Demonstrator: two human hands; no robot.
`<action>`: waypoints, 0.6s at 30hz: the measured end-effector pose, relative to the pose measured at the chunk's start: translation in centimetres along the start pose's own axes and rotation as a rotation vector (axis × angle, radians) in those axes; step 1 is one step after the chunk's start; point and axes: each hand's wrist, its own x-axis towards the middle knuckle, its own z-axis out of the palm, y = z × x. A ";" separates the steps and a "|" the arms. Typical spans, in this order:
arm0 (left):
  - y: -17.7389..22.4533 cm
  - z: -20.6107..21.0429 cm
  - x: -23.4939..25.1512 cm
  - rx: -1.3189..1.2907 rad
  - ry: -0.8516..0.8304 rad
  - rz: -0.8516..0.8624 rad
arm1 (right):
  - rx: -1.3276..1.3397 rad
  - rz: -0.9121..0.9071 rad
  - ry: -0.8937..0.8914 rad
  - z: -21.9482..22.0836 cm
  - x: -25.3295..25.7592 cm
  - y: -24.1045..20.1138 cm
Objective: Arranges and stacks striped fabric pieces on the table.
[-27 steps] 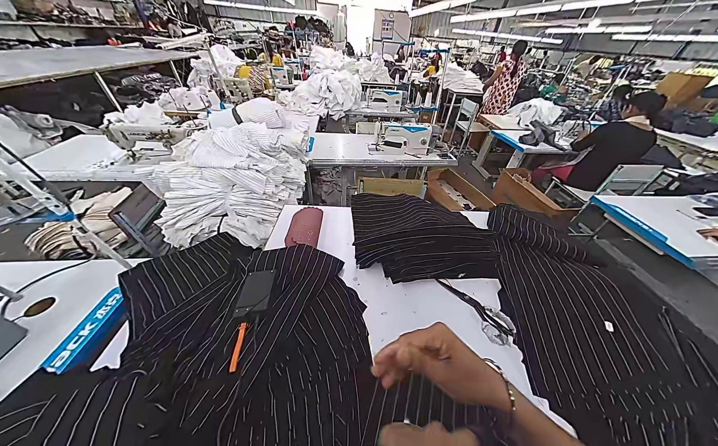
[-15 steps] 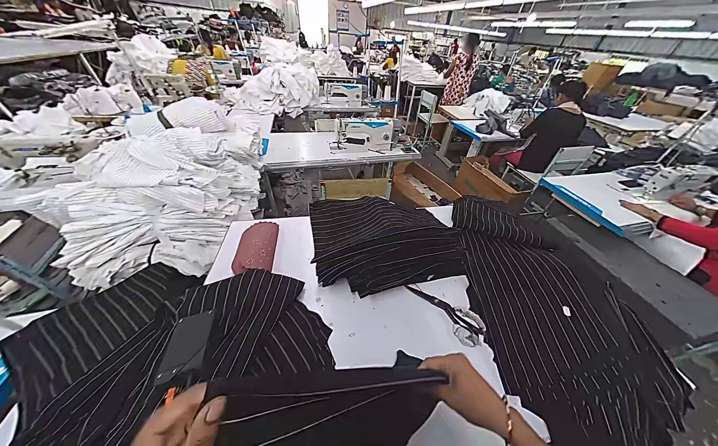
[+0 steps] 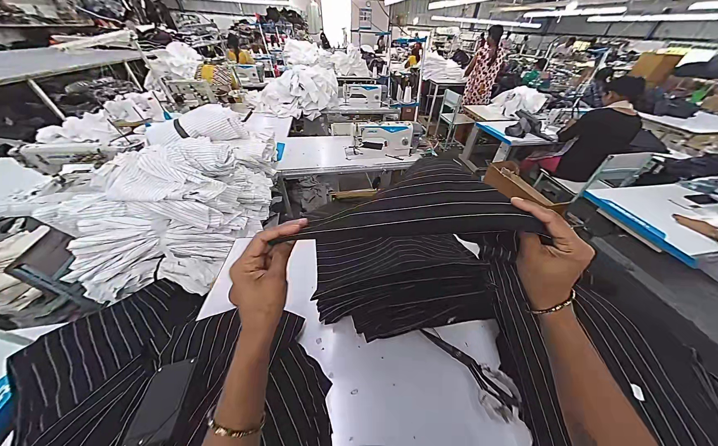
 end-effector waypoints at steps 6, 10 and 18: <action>-11.7 2.2 -4.6 0.112 -0.059 -0.298 | -0.204 0.233 -0.424 3.6 -8.4 9.9; -15.1 1.1 -13.3 0.321 -0.088 -0.587 | -0.268 0.493 -0.688 1.7 -16.4 11.7; -7.9 0.9 -28.2 0.402 -0.012 -0.742 | -0.167 0.543 -0.593 -3.9 -28.0 1.0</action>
